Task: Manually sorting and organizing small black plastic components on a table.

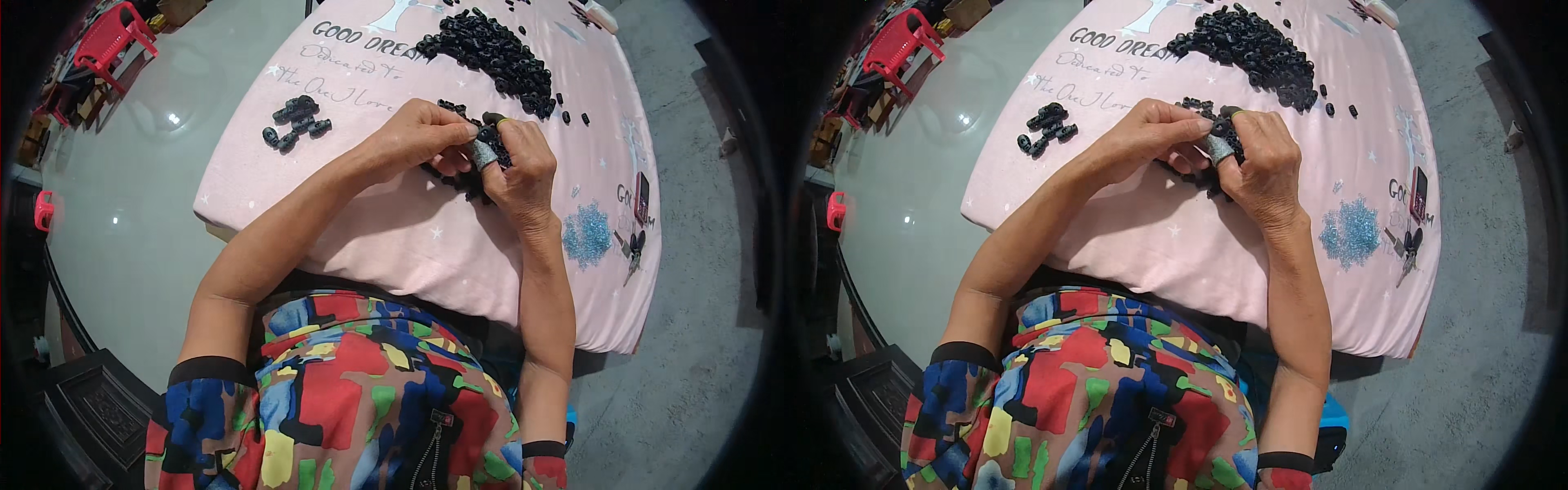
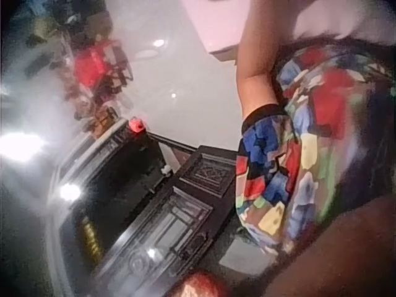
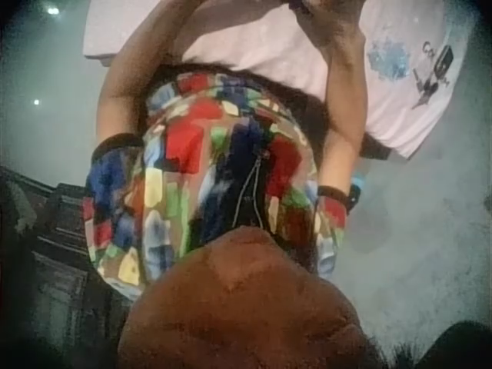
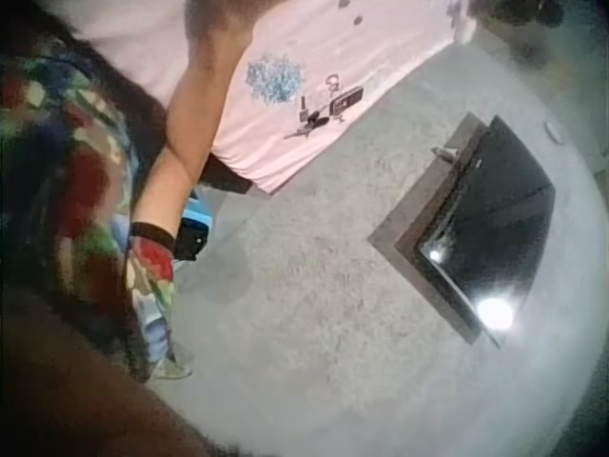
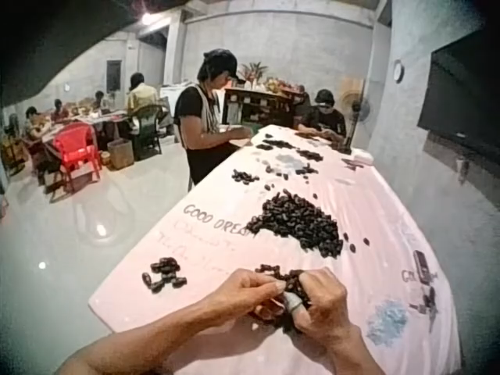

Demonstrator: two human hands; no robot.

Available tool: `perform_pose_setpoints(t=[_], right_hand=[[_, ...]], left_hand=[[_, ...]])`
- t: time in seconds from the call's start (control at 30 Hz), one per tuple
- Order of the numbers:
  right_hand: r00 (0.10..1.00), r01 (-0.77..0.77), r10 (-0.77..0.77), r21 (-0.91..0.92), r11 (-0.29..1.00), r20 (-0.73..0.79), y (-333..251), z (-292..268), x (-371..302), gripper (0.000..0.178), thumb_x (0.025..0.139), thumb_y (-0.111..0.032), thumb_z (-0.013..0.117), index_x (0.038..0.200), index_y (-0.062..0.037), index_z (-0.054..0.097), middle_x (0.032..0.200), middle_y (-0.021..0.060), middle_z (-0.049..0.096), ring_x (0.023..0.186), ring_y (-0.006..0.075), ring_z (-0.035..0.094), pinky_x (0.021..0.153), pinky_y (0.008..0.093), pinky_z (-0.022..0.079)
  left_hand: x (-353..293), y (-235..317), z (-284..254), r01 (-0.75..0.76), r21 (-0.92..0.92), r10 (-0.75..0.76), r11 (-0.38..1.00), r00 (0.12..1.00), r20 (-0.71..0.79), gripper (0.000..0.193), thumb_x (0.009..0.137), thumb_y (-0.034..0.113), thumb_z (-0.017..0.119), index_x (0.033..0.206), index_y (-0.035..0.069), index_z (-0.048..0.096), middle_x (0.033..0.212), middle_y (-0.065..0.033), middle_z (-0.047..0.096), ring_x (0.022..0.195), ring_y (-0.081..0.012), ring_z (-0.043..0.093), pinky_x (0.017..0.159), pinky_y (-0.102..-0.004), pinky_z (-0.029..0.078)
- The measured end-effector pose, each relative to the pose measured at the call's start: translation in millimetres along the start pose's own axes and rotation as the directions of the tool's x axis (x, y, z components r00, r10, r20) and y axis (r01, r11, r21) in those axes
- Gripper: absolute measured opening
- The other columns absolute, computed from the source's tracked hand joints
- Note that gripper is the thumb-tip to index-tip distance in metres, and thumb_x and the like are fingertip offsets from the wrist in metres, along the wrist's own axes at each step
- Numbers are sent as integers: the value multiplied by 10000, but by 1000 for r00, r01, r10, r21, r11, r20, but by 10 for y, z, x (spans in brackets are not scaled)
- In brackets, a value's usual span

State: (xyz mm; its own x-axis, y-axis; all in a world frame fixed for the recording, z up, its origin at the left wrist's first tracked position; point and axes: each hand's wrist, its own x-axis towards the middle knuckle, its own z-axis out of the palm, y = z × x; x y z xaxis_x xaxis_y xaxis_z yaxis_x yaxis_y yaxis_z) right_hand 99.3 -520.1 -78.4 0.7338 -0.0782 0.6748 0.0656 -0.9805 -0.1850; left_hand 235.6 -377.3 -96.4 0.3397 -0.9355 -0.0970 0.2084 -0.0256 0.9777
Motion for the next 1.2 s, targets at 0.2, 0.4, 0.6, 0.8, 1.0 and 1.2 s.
perform_pose_setpoints(t=[0.2,0.4,0.6,0.8,1.0,1.2], right_hand=[[999,47,-47,11,999,5,-16,4,-5,201,721,-50,686,901,0,614,852,146,639,793,336,613,710,419,513],[999,30,-30,18,999,-21,1,22,15,236,728,-54,685,952,4,637,894,148,658,826,336,627,730,415,519],[997,80,-80,17,997,-5,-39,0,25,362,701,-65,687,1054,13,675,984,153,675,889,332,636,771,404,531],[999,44,-44,20,999,30,-2,9,-16,350,731,-117,738,1050,12,679,977,145,680,894,318,638,776,391,530],[991,-65,65,-6,998,113,12,-35,-50,307,770,-170,774,1019,-14,686,979,123,687,918,303,635,801,380,521],[989,-61,72,-90,994,130,41,43,-47,299,792,-178,759,1029,-11,690,1044,123,680,984,299,623,832,383,514]], left_hand=[[2,1,-12,9,-39,-8,999,999,32,300,974,306,650,1045,22,716,894,-50,728,761,-95,701,647,-198,551],[-13,51,-12,8,-32,-7,999,1000,19,319,984,323,631,1040,19,709,892,-41,720,741,-77,682,645,-194,551],[0,30,30,-105,-73,105,992,994,0,246,986,236,634,984,-2,697,808,-28,666,644,-69,592,542,-187,458],[-44,105,-28,-128,161,147,979,983,-111,251,959,217,665,1033,-20,710,807,-40,690,618,-73,612,530,-186,465],[-452,304,-432,-127,821,568,556,779,-265,226,906,202,669,1022,30,757,932,-105,755,793,-174,699,727,-310,554],[-929,254,-935,296,928,604,228,704,-373,204,863,187,671,979,46,762,1019,-125,728,1005,-301,645,919,-391,489]])
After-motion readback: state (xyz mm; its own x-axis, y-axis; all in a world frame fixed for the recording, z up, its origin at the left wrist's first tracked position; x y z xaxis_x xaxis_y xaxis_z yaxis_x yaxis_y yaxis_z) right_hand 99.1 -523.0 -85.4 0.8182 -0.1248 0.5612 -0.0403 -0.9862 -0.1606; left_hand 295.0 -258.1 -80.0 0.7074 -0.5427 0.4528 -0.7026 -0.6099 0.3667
